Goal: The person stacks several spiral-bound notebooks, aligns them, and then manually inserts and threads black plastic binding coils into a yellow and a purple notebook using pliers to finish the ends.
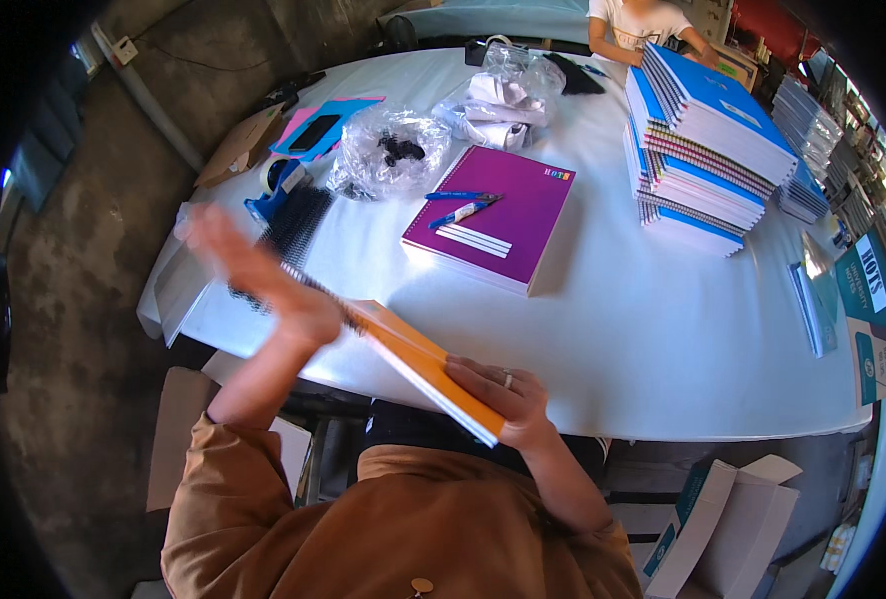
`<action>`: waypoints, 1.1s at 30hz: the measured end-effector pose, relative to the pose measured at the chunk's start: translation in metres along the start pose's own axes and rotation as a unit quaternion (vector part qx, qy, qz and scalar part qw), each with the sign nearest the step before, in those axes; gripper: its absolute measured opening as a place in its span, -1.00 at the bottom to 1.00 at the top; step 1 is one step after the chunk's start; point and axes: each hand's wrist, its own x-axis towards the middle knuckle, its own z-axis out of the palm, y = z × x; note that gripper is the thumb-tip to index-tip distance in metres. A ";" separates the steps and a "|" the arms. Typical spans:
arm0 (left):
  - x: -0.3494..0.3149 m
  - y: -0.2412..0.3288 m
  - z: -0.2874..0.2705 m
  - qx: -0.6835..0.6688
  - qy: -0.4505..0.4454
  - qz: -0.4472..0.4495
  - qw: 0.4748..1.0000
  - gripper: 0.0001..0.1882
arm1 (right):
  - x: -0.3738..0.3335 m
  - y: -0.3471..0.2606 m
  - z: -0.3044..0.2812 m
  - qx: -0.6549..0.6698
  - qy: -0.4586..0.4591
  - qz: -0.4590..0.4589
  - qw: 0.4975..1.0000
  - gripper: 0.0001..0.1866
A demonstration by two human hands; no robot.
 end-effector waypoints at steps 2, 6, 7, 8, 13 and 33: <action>0.003 0.017 0.005 -0.082 -0.021 -0.034 0.996 -0.16 | 0.002 0.005 -0.001 -0.035 0.002 0.020 0.999 -0.69; 0.026 0.005 -0.016 -0.056 -0.118 -0.013 0.991 -0.36 | -0.006 0.009 -0.007 -0.017 -0.003 0.111 0.994 -0.74; 0.052 -0.008 -0.020 -0.034 -0.120 -0.045 0.991 -0.53 | 0.000 0.003 -0.004 0.134 0.042 0.182 0.973 -0.75; 0.050 -0.009 -0.017 -0.030 -0.122 -0.049 0.991 -0.53 | 0.019 -0.012 0.003 0.194 0.085 0.196 0.957 -0.74; 0.067 -0.011 0.001 0.023 -0.031 -0.003 0.999 -0.56 | 0.026 -0.017 -0.004 0.137 0.018 0.214 0.967 -0.70; -0.041 0.056 0.012 -0.075 -0.096 0.094 0.988 0.06 | 0.020 -0.016 0.008 -0.014 -0.003 -0.021 1.000 -0.61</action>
